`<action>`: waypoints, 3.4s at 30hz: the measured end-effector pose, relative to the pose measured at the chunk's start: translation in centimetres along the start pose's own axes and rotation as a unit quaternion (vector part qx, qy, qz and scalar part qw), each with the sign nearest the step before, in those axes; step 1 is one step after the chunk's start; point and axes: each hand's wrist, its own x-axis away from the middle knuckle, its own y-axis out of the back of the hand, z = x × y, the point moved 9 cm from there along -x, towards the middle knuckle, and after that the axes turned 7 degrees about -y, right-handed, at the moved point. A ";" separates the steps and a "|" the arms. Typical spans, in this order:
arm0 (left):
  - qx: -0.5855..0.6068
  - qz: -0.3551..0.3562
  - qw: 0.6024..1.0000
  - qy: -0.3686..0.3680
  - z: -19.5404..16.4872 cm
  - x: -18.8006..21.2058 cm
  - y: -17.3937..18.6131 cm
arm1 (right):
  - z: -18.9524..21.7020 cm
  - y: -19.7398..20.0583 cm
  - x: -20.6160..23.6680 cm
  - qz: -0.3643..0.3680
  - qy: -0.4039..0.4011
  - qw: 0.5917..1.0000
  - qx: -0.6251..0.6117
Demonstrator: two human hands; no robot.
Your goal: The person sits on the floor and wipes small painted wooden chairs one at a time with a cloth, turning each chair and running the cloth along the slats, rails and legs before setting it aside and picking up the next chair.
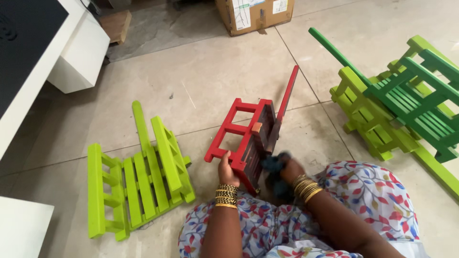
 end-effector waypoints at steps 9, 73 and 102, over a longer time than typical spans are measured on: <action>-0.021 -0.037 0.999 0.023 0.3 -4.0 2.3 | 7.4 15.6 -1.2 -0.367 0.212 0.869 -0.254; 0.010 0.007 1.000 0.022 1.2 -6.6 4.6 | 5.6 -0.1 -2.1 -0.103 0.170 0.946 0.254; -0.005 0.015 1.000 0.012 1.1 -6.6 5.0 | 3.6 -8.3 3.4 0.199 0.381 0.898 0.093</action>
